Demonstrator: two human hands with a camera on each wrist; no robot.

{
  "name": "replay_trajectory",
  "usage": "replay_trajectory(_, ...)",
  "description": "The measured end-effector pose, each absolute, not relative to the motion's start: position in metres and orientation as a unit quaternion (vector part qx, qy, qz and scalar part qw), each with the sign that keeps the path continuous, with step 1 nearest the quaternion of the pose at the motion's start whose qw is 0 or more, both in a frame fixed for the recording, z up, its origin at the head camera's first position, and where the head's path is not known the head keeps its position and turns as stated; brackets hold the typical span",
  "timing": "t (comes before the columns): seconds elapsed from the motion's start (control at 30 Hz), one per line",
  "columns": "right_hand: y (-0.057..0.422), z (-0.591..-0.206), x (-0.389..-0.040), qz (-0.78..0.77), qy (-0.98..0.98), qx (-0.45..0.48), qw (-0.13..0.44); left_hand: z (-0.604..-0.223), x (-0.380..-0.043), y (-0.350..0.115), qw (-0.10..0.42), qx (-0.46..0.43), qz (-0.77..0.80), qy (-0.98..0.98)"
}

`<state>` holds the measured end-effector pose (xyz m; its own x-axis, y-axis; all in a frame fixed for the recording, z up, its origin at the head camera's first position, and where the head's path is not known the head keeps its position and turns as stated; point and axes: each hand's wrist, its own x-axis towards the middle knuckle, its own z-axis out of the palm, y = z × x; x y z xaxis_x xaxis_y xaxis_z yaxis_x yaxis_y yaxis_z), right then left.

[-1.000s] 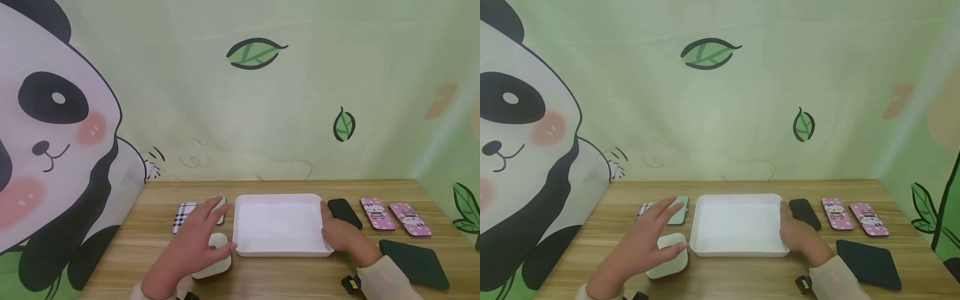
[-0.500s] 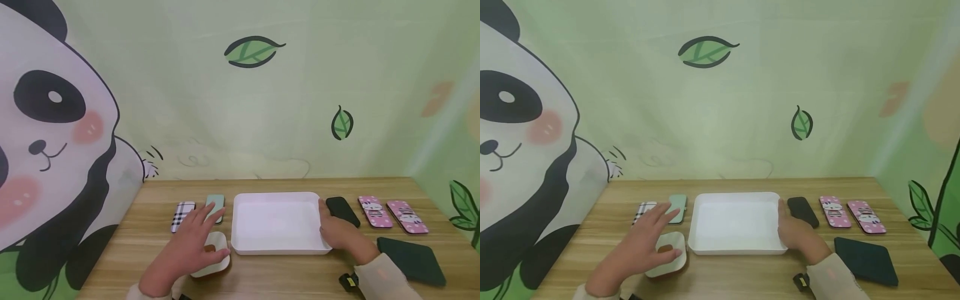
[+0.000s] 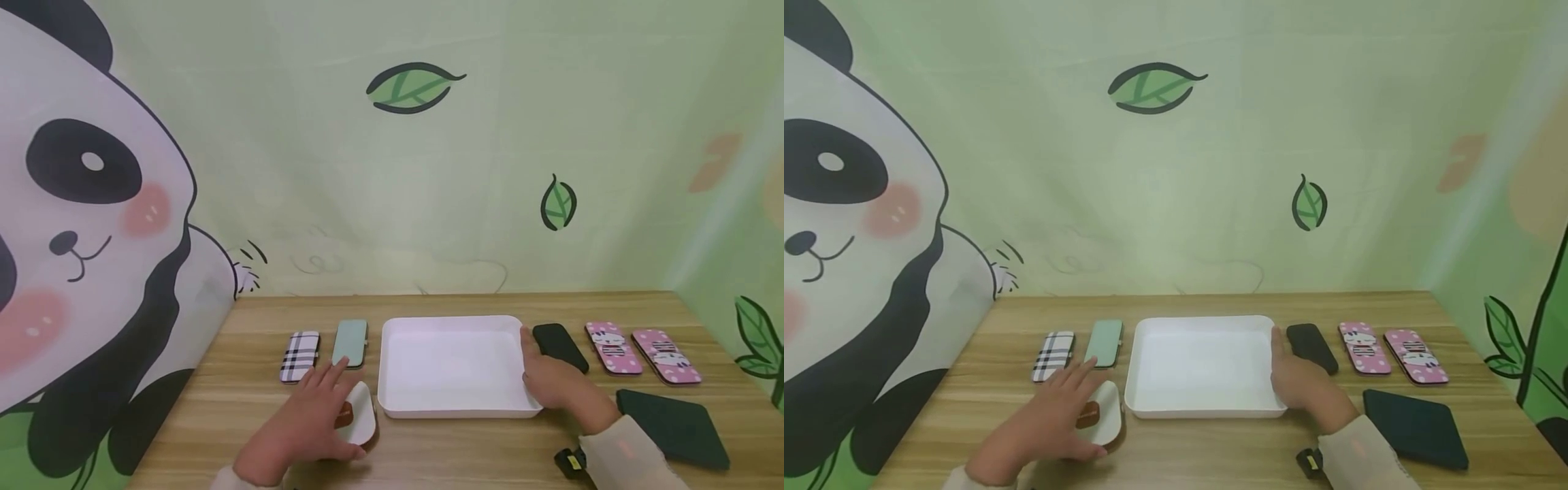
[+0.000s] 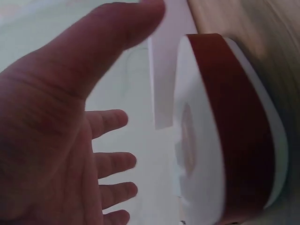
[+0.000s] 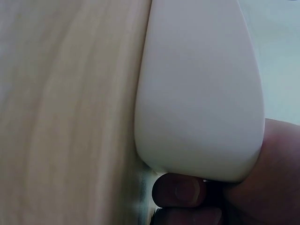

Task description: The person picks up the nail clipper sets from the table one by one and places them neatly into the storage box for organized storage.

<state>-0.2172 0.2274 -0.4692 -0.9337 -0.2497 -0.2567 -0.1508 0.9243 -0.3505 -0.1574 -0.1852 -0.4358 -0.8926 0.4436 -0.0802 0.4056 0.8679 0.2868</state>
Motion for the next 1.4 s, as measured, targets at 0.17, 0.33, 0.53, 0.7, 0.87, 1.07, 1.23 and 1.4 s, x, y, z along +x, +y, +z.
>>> replay_trajectory(0.17, 0.228, -0.469, -0.217, -0.163, 0.970, -0.103, 0.149, -0.442, -0.159, -0.187, 0.087, 0.226, 0.133, 0.961)
replay_trajectory(0.33, 0.228, -0.469, -0.217, -0.165, 0.969, -0.105, 0.148, -0.449, -0.161, -0.189, 0.102, 0.224, 0.119, 0.962)
replay_trajectory(0.53, 0.227, -0.469, -0.217, -0.162, 0.970, -0.106, 0.146, -0.454, -0.163, -0.190, 0.128, 0.222, 0.106, 0.961)
replay_trajectory(0.7, 0.227, -0.469, -0.217, -0.159, 0.971, -0.104, 0.148, -0.455, -0.163, -0.190, 0.144, 0.213, 0.114, 0.960)
replay_trajectory(0.87, 0.227, -0.469, -0.216, -0.158, 0.971, -0.101, 0.150, -0.457, -0.164, -0.189, 0.148, 0.210, 0.115, 0.960)
replay_trajectory(1.07, 0.226, -0.469, -0.217, -0.166, 0.969, -0.095, 0.154, -0.457, -0.164, -0.190, 0.140, 0.209, 0.113, 0.961)
replay_trajectory(1.23, 0.226, -0.470, -0.217, -0.167, 0.969, -0.096, 0.151, -0.456, -0.165, -0.189, 0.140, 0.206, 0.111, 0.962)
replay_trajectory(1.4, 0.226, -0.470, -0.217, -0.172, 0.968, -0.090, 0.160, -0.454, -0.166, -0.188, 0.157, 0.199, 0.112, 0.961)
